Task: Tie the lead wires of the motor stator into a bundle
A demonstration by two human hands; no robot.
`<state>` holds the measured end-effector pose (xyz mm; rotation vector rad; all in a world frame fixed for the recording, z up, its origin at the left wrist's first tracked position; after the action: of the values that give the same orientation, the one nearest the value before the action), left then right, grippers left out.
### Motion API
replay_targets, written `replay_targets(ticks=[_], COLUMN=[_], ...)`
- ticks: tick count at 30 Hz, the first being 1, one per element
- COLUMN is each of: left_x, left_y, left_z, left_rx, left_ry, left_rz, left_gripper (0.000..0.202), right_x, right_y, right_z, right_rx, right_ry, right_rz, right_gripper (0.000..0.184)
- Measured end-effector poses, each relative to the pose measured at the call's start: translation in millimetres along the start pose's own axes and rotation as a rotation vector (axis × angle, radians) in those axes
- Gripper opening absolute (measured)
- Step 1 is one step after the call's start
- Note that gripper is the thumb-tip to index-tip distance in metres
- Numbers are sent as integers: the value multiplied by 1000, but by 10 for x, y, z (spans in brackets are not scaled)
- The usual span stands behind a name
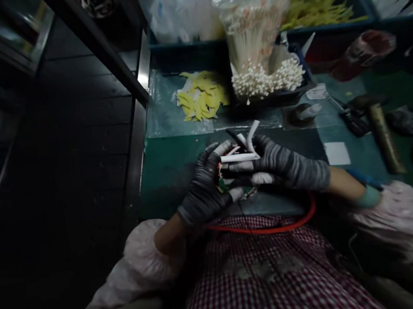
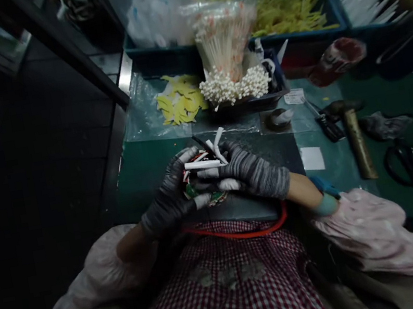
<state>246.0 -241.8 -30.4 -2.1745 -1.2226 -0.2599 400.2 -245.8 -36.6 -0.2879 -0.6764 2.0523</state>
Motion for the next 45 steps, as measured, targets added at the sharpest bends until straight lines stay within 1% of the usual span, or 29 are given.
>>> replay_targets(ticks=[2,3,5,6,7,8,9,10,11,13,15,17,18,20,22,23,24,26,28,30,32,34,36,37,38,40,42,44,45], left_x=[73,90,87,71,55,48,53,62,68,81,81,27,-24,-154,-277,-318,-341,-338,-310,-306,-335,-389,-450,-469,-473,-434,-359,-278,-241], left_y=[-64,-112,-260,-329,-354,-319,-221,-85,53,230,298,347,367,393,387,371,345,263,175,118,101,100,135,169,213,307,350,326,290], left_z=[135,177,176,115,21,-95,-209,-305,-374,-441,-469,-537,-582,-673,-727,-724,-705,-647,-582,-520,-454,-372,-300,-264,-234,-193,-176,-198,-218], left_rx=[9,68,317,474,617,724,785,809,810,804,834,926,996,1130,1186,1181,1163,1110,1040,967,910,897,912,919,916,880,829,777,753], left_ry=[-8,-7,0,9,28,66,120,175,215,216,170,183,207,265,316,332,347,386,436,468,432,308,180,135,115,148,217,277,290], left_rz=[88,111,76,39,21,39,104,206,319,482,541,532,508,442,395,390,392,374,317,233,148,63,10,4,9,34,43,19,-6], left_gripper=[90,96,109,110,104,87,63,40,26,24,26,28,28,31,39,43,45,41,35,32,32,30,27,31,35,36,26,19,17], right_x=[103,137,170,171,166,157,147,137,128,106,66,-19,-87,-305,-540,-604,-614,-517,-372,-261,-195,-192,-237,-286,-360,-562,-730,-697,-694], right_y=[-20,-18,7,23,33,36,35,32,25,2,-44,-186,-313,-678,-1031,-1163,-1265,-1399,-1469,-1493,-1472,-1429,-1387,-1375,-1375,-1397,-1376,-1189,-1078], right_z=[-93,-145,-240,-277,-305,-323,-328,-317,-287,-180,-46,48,61,34,-31,-67,-110,-221,-324,-367,-342,-264,-153,-72,27,241,386,422,478], right_rx=[-8,-25,-48,-46,-36,-23,-11,-2,0,-11,-44,-91,-118,-182,-283,-349,-422,-560,-653,-678,-659,-562,-355,-224,-101,68,140,135,75], right_ry=[-7,-2,3,0,-7,-16,-27,-41,-61,-103,-136,-127,-99,-20,67,103,137,212,282,313,300,241,160,109,64,31,130,295,298], right_rz=[-24,-49,-106,-136,-169,-203,-233,-255,-271,-287,-300,-380,-465,-735,-998,-1076,-1111,-1105,-1089,-1101,-1108,-1098,-1057,-1044,-1051,-1122,-1158,-965,-895], right_gripper=[38,37,36,34,32,30,27,26,25,25,24,20,17,12,10,9,12,24,35,36,31,24,17,17,18,23,21,11,8])
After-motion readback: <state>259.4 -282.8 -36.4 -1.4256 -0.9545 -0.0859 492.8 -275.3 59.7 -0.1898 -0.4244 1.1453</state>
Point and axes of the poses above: each hand's wrist, its own x-axis towards the middle knuckle, its own y-axis out of the palm, z = x × y, the point moved 10 cm from there along x, towards the middle knuckle, and after that the axes turned 12 degrees about y, right-handed, at the moved point
